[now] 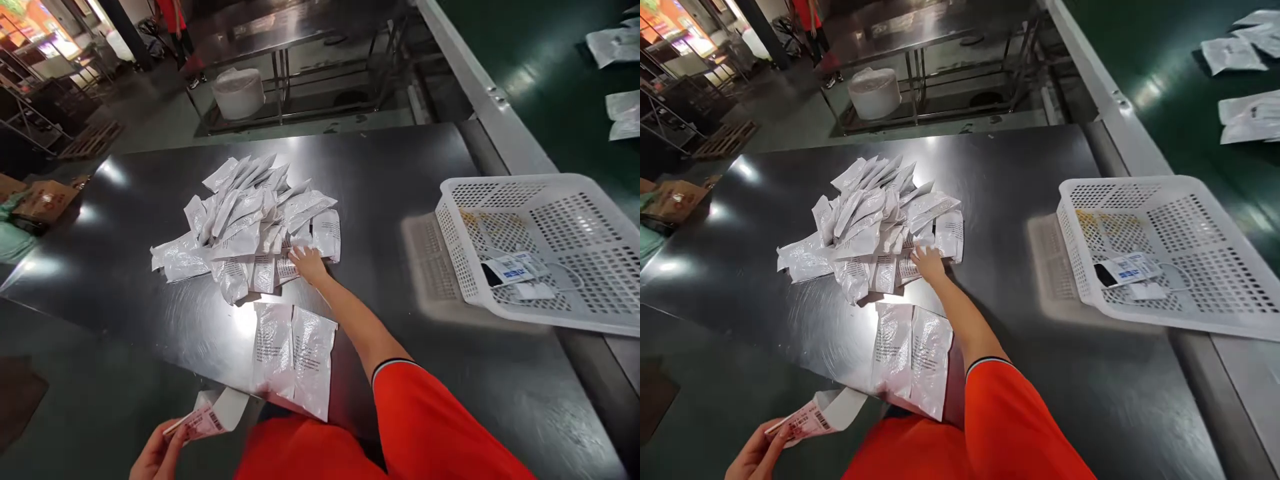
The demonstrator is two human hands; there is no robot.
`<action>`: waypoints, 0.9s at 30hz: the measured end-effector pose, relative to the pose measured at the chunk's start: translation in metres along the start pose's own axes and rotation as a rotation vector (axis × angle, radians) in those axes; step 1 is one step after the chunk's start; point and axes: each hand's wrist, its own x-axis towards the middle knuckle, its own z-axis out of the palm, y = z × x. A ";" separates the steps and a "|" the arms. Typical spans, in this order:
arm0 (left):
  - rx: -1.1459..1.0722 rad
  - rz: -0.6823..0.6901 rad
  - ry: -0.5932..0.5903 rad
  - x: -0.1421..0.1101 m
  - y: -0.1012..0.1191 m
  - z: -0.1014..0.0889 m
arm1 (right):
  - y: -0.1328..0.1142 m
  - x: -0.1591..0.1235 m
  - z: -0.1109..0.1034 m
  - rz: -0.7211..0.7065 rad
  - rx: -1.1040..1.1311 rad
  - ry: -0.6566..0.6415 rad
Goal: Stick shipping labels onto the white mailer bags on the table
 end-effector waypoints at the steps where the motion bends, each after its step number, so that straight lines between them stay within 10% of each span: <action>1: 0.004 0.026 0.005 -0.002 0.000 0.002 | -0.001 -0.013 0.007 0.004 -0.007 0.021; 14: 0.188 0.327 -0.162 0.017 0.020 0.022 | 0.005 -0.278 0.084 0.748 0.119 0.146; 23: 0.240 0.501 -0.309 0.008 0.031 0.044 | -0.004 -0.240 0.091 1.243 0.947 0.441; 27: 0.222 0.528 -0.324 0.013 0.023 0.040 | 0.025 -0.248 0.071 1.145 1.285 0.389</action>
